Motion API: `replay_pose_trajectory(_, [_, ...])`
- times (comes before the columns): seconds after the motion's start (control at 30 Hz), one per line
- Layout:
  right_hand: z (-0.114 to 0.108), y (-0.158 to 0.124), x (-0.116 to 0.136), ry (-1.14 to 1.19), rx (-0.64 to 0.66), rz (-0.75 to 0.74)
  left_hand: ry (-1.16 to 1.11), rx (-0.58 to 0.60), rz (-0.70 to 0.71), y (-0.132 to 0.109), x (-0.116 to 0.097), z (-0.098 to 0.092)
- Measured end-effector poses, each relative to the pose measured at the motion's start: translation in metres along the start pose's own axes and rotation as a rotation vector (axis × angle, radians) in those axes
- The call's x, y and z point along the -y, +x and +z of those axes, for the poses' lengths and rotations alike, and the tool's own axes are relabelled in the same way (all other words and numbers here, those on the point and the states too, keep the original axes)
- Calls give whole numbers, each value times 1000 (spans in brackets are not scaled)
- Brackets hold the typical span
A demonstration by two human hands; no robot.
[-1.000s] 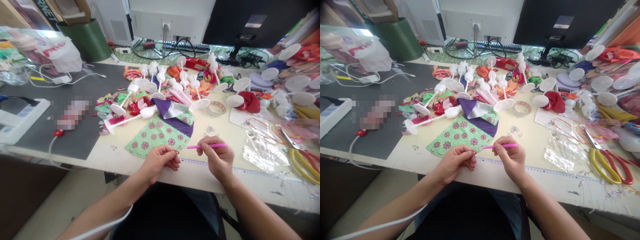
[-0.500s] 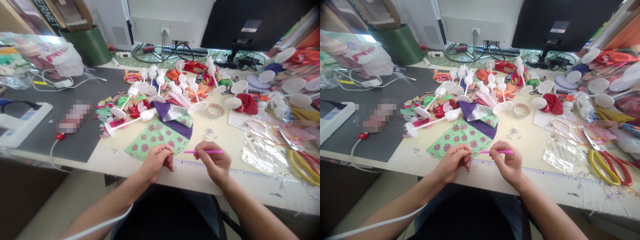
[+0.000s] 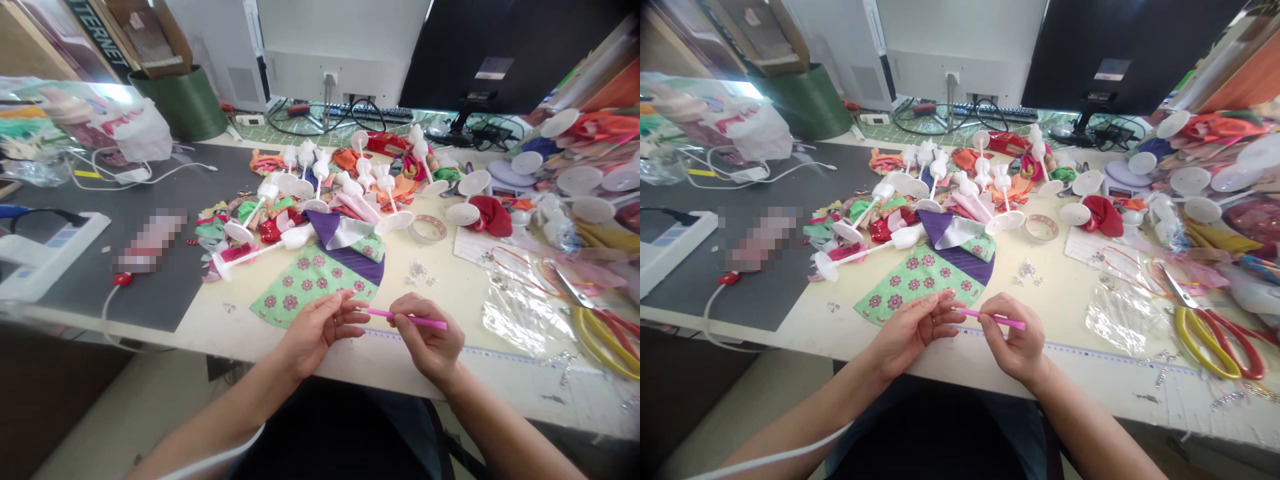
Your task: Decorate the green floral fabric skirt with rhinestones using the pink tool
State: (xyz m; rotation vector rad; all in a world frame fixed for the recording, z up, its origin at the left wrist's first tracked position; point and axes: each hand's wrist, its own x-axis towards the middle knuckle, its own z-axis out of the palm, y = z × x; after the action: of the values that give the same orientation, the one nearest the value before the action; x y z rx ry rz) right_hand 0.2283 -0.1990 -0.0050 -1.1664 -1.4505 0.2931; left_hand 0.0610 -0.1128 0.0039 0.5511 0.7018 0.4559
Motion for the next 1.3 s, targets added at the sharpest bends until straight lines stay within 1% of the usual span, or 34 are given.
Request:
replay_pose_trajectory(0.1, [0, -1, 0, -35, 10, -33, -66, 39, -27, 0, 0, -2])
replay_pose_trajectory(0.23, [0, -2, 0, -65, 26, -71, -157, 55, -66, 1, -1, -4])
replay_pose_trajectory(0.33, [1, -1, 1, -77, 32, -103, -189, 62, -61, 3, 1, -4])
replay_pose_trajectory(0.43, [1, -2, 1, -67, 15, -116, -140, 42, 5, 4, 6, -5])
replay_pose_trajectory(0.5, [0, -3, 0, -55, -11, -123, -93, 3, 44, 3, 8, -6])
replay_pose_trajectory(0.6, [-2, -5, -1, -38, -48, -130, -54, -70, 55, 3, 9, -6])
replay_pose_trajectory(0.67, [-3, -5, -2, -32, -52, -132, -40, -97, 53, 2, 8, -5])
replay_pose_trajectory(0.97, [0, 0, 2, -51, -18, -141, -21, -103, 47, 2, 8, -5])
replay_pose_trajectory(1.3, [-1, 0, 3, -78, 6, -132, 73, -100, 57, 1, 9, -4])
